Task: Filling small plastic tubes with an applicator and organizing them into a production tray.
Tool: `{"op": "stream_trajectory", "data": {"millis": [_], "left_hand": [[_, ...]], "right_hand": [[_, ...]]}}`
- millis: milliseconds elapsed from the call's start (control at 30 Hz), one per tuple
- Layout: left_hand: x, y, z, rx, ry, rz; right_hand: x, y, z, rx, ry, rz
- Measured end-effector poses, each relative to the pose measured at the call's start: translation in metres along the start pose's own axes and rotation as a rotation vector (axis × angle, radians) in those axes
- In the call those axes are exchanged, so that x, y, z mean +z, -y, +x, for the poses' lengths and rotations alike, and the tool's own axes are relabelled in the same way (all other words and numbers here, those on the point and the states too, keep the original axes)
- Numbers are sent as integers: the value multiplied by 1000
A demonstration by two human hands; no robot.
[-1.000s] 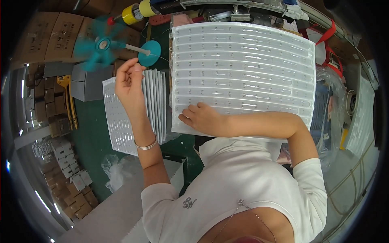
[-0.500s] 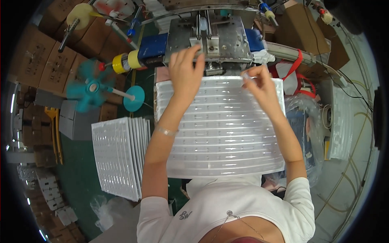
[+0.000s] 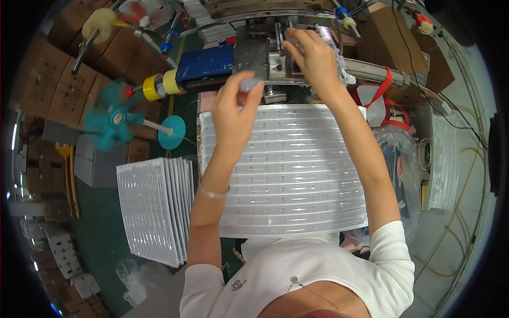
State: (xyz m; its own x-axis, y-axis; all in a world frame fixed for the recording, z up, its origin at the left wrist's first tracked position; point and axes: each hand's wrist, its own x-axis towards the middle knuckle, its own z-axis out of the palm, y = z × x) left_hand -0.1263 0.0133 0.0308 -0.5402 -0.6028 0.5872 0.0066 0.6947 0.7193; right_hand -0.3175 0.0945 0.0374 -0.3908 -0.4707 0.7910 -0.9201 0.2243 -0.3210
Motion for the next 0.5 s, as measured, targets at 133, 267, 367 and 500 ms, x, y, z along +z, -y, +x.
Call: {"op": "stream_trajectory", "data": {"millis": [133,267,367,500], "left_hand": [[-64,18,-32,-170,-90,-136],[-115,38,-56,-281,-199,-234],[-143,47,-73,-374,-284,-307],[-168,48,-82,-442,-364,-373]], "right_hand": [[28,-14,9,-45,-35,-165],[15,-26,-5,-101,64,-188],[-7,-19,-23,150,-8,115],[-19,35,-75,615,-38,385]]}}
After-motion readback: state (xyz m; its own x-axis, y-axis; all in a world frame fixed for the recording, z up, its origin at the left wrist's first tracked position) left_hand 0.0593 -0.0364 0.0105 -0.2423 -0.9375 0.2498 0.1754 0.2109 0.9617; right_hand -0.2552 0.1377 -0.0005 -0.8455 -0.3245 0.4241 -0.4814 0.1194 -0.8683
